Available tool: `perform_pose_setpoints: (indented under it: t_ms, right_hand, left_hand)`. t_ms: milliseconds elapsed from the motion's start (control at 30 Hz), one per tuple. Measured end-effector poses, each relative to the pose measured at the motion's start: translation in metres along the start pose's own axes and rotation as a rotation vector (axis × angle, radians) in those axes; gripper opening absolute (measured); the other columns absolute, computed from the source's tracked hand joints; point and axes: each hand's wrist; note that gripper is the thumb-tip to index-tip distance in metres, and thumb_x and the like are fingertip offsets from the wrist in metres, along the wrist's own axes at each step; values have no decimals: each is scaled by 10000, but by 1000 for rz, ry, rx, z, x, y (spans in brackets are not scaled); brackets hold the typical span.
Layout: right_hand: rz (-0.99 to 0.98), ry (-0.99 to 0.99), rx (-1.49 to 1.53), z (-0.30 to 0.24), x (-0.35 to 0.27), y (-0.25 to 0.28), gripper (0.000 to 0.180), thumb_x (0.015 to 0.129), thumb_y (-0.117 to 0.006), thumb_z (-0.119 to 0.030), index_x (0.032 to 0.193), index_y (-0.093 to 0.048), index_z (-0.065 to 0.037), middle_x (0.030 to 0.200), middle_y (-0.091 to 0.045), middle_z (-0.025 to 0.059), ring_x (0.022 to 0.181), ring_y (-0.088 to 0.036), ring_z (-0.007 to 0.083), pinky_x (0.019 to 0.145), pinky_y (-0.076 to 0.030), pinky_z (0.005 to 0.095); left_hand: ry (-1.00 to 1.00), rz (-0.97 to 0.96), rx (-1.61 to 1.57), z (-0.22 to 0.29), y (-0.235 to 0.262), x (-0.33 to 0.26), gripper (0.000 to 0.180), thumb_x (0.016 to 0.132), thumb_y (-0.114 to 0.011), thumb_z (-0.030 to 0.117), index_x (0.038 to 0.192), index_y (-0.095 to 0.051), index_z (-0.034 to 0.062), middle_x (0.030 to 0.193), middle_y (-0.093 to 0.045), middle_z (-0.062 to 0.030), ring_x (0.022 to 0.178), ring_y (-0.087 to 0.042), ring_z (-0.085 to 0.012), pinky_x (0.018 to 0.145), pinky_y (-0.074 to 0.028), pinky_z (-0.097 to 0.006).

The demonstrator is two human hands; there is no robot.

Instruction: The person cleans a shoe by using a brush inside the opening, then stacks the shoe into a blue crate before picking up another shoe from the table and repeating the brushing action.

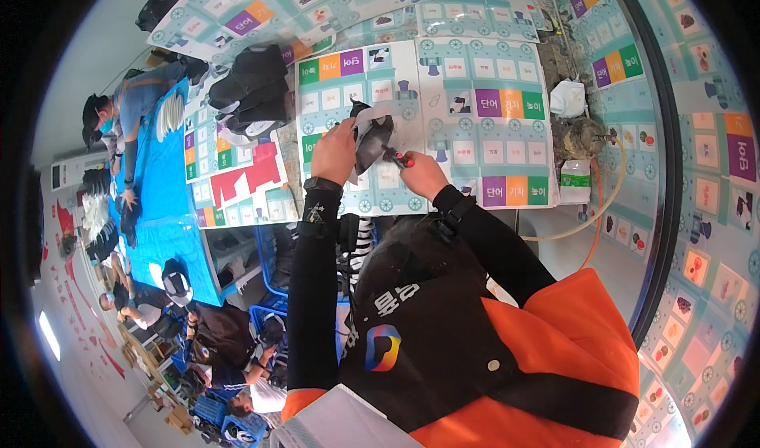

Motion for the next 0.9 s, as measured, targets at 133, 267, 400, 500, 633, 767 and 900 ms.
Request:
perform_pose_setpoints:
  t_ms: [133,267,400,500,633,767,900]
  right_hand:
    - [-13,26,-1,-2,1,-1,251,878,-538,-151,1021,-677,2,915,-675,308,910,-628,508,812,-496,551]
    - [-51,67,-14,-6,0,5,261,888,-536,-163,1024,-679,7,926,-677,302,916,-627,507,815,-497,549]
    - [42,46,45,-11,3,0,260,895,-539,-168,1023,-679,8,930,-679,299,912,-626,508,812,-499,545]
    - [-66,105,45,-11,6,-1,255,900,-547,-176,1029,-673,6,926,-678,296,907,-623,508,797,-497,540]
    - [-51,61,76,-13,6,2,262,907,-562,-201,1019,-677,6,933,-678,293,908,-623,500,793,-494,528]
    - [-53,72,35,-12,8,1,266,909,-570,-204,1027,-681,7,934,-682,285,914,-625,492,800,-496,516]
    - [-200,120,28,-17,-1,8,263,909,-568,-199,1023,-686,7,935,-687,281,918,-629,488,804,-498,515]
  left_hand:
    - [-8,34,-50,-11,4,-3,304,960,-586,145,1255,-643,101,1108,-706,-198,972,-676,-422,816,-546,-502]
    - [-7,26,-41,-9,3,-3,302,961,-589,148,1255,-644,105,1109,-704,-195,971,-675,-420,815,-546,-501]
    - [-19,66,-70,-8,5,-7,303,948,-589,132,1245,-644,106,1085,-707,-180,949,-676,-414,804,-546,-499]
    - [-47,100,-69,-14,5,-12,310,936,-584,113,1240,-643,102,1066,-708,-173,932,-677,-408,799,-545,-498]
    - [-32,92,-67,-19,4,-17,314,934,-586,109,1242,-646,105,1085,-707,-173,943,-675,-406,809,-542,-496]
    - [-9,111,-81,-22,4,-20,319,935,-586,106,1249,-645,109,1094,-705,-175,947,-674,-409,810,-543,-495]
    - [-6,116,-96,-23,6,-24,285,968,-587,149,1246,-646,121,1113,-704,-178,973,-670,-420,816,-544,-491]
Point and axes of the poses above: each hand's wrist, its own x-axis towards the middle knuckle, its own y-axis out of the back of the hand, z = x × y
